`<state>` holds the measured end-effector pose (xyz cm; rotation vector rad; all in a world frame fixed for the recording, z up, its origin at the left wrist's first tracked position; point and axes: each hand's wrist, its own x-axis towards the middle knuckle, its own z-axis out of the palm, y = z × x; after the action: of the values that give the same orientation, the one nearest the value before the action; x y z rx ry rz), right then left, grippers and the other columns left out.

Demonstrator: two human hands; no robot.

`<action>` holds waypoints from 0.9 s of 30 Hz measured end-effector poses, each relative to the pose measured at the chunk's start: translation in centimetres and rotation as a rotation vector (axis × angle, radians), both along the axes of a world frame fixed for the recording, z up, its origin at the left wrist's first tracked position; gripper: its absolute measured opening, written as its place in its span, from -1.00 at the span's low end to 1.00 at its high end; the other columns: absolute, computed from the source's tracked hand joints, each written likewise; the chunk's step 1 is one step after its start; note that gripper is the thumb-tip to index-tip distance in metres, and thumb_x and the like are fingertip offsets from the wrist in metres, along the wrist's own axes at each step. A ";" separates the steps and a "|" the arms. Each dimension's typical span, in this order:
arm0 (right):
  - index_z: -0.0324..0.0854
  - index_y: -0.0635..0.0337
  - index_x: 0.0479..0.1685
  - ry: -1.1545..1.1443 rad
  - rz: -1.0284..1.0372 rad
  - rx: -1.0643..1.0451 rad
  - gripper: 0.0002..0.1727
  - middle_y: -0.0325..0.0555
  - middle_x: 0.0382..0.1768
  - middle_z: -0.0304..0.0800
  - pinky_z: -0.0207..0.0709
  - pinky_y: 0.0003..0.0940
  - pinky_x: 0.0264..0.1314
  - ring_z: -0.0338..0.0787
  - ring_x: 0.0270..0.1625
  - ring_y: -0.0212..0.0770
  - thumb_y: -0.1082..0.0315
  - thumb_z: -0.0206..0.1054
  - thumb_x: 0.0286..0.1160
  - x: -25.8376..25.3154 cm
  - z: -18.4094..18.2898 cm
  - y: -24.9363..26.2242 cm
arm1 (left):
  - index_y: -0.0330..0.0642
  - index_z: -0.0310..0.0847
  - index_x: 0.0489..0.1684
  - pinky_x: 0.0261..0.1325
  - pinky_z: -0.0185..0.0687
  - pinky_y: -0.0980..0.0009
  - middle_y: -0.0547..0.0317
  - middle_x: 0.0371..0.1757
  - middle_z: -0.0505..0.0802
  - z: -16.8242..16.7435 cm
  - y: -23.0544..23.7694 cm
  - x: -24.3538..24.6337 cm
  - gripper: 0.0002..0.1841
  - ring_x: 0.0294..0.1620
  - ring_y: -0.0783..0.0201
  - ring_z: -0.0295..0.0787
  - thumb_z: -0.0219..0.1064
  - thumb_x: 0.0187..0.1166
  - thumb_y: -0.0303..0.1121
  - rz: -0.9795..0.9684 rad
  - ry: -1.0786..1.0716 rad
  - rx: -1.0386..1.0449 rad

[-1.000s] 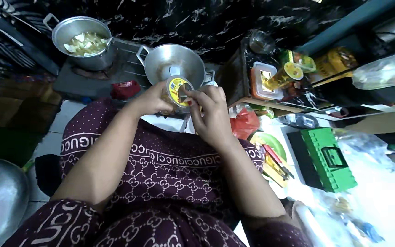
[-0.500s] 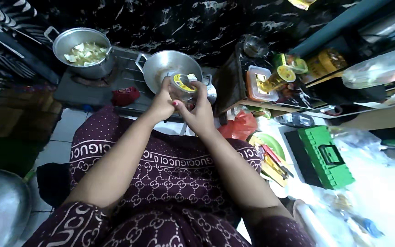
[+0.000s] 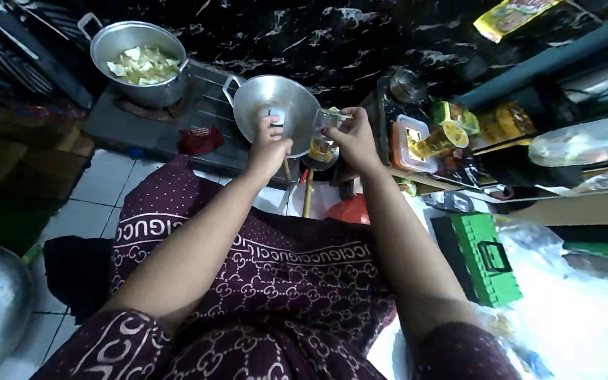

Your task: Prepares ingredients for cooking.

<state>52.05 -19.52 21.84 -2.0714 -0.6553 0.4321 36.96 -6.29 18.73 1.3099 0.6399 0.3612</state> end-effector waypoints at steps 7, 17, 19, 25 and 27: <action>0.16 0.26 0.67 0.008 0.141 -0.426 -0.18 0.30 0.16 0.70 0.65 0.31 0.16 0.78 0.12 0.24 0.22 0.49 0.44 5.2 -4.3 1.7 | -0.36 0.29 0.54 0.23 0.56 0.21 -0.22 0.33 0.64 -0.4 2.2 -0.5 -0.47 0.22 0.12 0.64 0.13 0.51 -0.53 0.225 0.019 -0.098; 0.23 0.00 0.75 -0.104 0.142 -0.744 -0.13 0.42 0.20 0.75 0.40 0.65 0.30 0.67 0.32 0.56 0.05 0.55 0.43 8.9 -6.7 4.2 | -0.39 0.39 0.43 0.20 0.57 0.24 -0.18 0.25 0.64 -1.0 3.2 -0.1 -0.56 0.18 0.14 0.64 0.07 0.55 -0.56 0.209 0.039 -0.076; 0.28 0.03 0.73 -0.192 0.163 -0.796 -0.16 0.43 0.22 0.75 0.32 0.64 0.40 0.66 0.36 0.54 0.05 0.55 0.44 9.0 -6.3 4.5 | -0.39 0.40 0.42 0.21 0.58 0.25 -0.19 0.29 0.63 -1.0 3.3 0.0 -0.57 0.20 0.14 0.64 0.07 0.54 -0.56 0.207 0.042 -0.072; 0.43 0.11 0.65 -0.483 0.274 -0.898 -0.19 0.38 0.51 0.58 0.07 0.57 0.60 0.44 0.62 0.48 0.15 0.61 0.33 9.5 -6.5 5.4 | -0.40 0.45 0.32 0.19 0.58 0.26 -0.12 0.21 0.65 -1.4 3.7 0.0 -0.60 0.16 0.20 0.65 0.07 0.48 -0.58 0.211 0.043 -0.048; 0.49 0.09 0.61 -0.540 0.299 -0.927 -0.27 0.36 0.51 0.59 0.05 0.54 0.62 0.43 0.63 0.46 0.27 0.58 0.33 9.1 -6.2 5.9 | -0.40 0.47 0.30 0.20 0.59 0.25 -0.13 0.23 0.65 -1.6 3.8 0.1 -0.61 0.17 0.19 0.65 0.07 0.48 -0.57 0.207 0.048 -0.033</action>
<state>61.15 -13.61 15.68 -3.0297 -1.2636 0.3774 37.03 -2.50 17.14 1.2265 0.8219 0.4870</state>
